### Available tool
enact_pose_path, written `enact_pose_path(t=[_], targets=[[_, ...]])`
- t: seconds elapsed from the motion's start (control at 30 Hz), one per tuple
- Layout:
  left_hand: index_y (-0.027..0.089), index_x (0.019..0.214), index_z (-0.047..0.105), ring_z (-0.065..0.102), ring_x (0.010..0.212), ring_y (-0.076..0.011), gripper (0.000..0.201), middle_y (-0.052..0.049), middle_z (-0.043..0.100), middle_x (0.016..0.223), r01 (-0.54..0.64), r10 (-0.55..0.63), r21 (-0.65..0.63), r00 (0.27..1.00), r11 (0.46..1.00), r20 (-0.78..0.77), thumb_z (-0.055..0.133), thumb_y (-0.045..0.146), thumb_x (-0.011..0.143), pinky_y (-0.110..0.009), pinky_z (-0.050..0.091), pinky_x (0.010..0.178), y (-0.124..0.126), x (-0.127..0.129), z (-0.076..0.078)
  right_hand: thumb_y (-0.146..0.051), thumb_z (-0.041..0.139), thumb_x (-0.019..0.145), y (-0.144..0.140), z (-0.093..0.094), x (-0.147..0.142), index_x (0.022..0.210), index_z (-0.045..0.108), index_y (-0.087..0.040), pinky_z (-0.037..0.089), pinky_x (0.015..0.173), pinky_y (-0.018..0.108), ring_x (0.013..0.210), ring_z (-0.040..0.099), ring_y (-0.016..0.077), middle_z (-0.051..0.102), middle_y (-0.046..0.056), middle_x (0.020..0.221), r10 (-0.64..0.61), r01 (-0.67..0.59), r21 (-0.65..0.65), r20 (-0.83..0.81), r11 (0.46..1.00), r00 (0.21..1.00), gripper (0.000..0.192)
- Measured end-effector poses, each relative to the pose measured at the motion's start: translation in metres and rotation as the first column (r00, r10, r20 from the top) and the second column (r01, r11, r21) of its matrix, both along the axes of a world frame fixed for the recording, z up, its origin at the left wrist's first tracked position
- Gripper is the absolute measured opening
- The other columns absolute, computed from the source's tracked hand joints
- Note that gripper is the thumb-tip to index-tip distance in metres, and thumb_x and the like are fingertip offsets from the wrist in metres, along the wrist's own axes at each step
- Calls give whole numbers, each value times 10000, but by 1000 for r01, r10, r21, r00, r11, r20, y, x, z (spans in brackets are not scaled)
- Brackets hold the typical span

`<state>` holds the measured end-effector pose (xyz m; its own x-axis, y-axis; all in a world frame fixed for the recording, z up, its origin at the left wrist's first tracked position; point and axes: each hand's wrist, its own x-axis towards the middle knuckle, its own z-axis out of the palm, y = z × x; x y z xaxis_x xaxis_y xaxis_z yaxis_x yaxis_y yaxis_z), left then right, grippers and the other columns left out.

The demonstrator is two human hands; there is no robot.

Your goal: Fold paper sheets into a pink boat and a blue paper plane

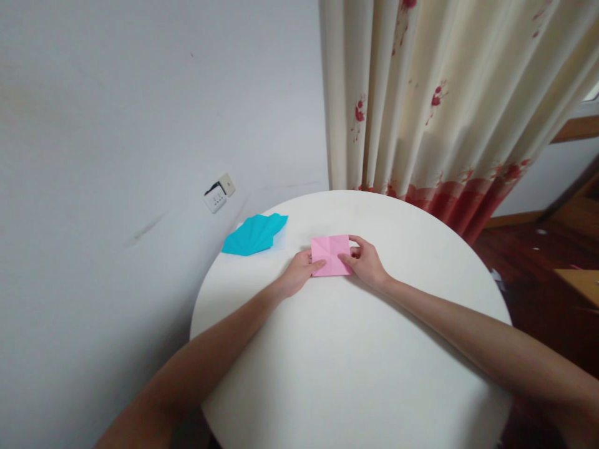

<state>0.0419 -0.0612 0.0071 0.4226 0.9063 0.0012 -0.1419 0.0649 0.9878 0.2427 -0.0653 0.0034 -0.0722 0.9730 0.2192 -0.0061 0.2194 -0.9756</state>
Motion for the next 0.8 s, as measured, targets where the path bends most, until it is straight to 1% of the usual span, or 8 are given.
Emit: enact_pose_path(t=[0.1,0.23,0.33,0.4,0.47,0.53,0.63,0.8], targets=[[99,1068,722,709,969,-290,496,-149,751,1053,30,-29,8,994,1000,-105,851,412,706,-400,527,881,1,-3,0,-338,724,713,6,-4,2,1253,576,-126,398,538,244,564,506,121,621,-33,658,-85,83,66,32,994,996,599],[92,989,736,716,878,-261,459,-133,759,982,21,-14,31,977,999,-212,854,422,692,-365,534,828,1,-7,4,-343,701,707,12,-8,5,932,696,-122,450,590,275,634,584,148,690,49,765,-27,27,-10,13,1000,1000,316],[95,969,718,713,790,-232,484,-119,759,920,-149,157,53,970,987,-185,859,448,670,-341,550,748,4,-11,7,-336,707,686,11,-8,6,760,673,-141,430,567,266,612,582,148,674,42,705,-1,4,-49,55,999,999,212],[102,916,701,707,743,-213,485,-104,756,868,-298,307,78,938,951,-161,876,456,634,-323,552,713,8,-15,8,-327,726,665,8,-6,6,703,630,-159,386,523,244,560,548,129,629,8,626,55,-48,-86,75,995,996,197],[114,875,687,707,736,-203,481,-92,756,847,-374,386,100,911,922,-147,890,456,604,-310,553,713,10,-17,8,-316,751,646,5,-4,5,691,605,-166,362,502,230,535,526,115,602,-13,600,121,-112,-118,72,987,990,214],[122,858,689,710,742,-202,476,-86,759,841,-360,378,127,910,924,-171,894,459,591,-303,555,710,11,-17,8,-329,773,644,2,-2,4,757,631,-156,393,522,233,562,549,120,633,-1,651,154,-149,-125,27,981,988,251],[122,856,703,711,734,-209,458,-85,759,823,-242,280,168,925,956,-256,892,451,599,-297,553,677,7,-13,10,-384,800,643,0,2,3,893,668,-140,462,579,261,635,603,146,698,43,766,147,-157,-132,-80,979,986,373],[119,970,701,726,810,-234,487,-116,766,934,-171,206,175,956,970,-210,879,433,643,-323,564,733,-2,-4,12,-466,815,612,2,2,2,702,656,-139,389,493,247,538,532,125,641,13,615,59,-67,-134,-67,989,996,375]])
